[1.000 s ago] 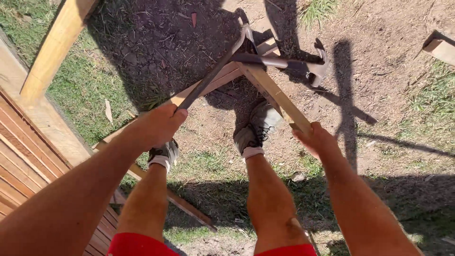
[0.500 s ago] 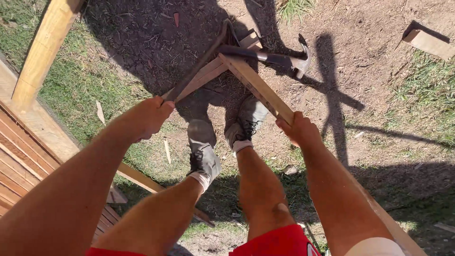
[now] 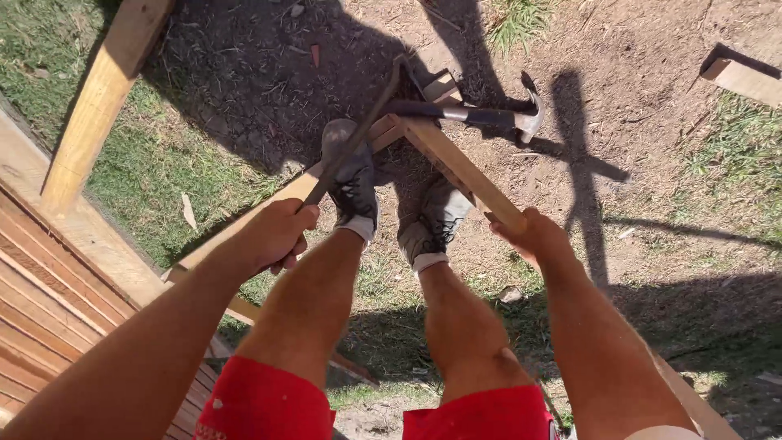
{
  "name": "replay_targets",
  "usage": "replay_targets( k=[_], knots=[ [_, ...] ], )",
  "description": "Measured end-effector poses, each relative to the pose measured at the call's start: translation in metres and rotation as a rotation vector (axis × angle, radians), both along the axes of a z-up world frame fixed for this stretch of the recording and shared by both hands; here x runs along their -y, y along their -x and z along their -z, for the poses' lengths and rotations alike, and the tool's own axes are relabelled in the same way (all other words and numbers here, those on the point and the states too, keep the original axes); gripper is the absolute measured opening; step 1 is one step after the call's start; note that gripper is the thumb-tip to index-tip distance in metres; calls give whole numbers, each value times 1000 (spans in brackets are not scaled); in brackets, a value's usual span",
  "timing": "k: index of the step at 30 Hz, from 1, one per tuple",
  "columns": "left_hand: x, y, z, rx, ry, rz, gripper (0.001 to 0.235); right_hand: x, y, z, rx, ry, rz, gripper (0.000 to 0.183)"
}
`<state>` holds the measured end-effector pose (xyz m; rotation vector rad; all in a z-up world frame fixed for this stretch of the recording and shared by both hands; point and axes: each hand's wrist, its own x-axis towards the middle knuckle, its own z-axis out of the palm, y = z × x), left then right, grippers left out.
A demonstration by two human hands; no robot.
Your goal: Disassemble wooden frames using a pry bar and hammer
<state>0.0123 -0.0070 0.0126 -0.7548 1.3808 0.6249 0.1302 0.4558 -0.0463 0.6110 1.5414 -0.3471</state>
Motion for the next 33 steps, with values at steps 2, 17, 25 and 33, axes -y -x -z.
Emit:
replay_targets(
  k=[2, 17, 25, 33],
  knots=[
    [-11, 0, -1, 6, -29, -29, 39, 2, 6, -12, -2, -37, -12, 91],
    [-57, -13, -21, -49, 17, -168, 35, 56, 76, -79, 36, -79, -188, 96],
    [-64, -6, -22, -50, 21, -124, 35, 73, 107, -99, 65, -82, -251, 98],
    [-71, 1, -30, -51, 44, -177, 37, 76, 107, -89, 139, -88, -347, 102]
  ],
)
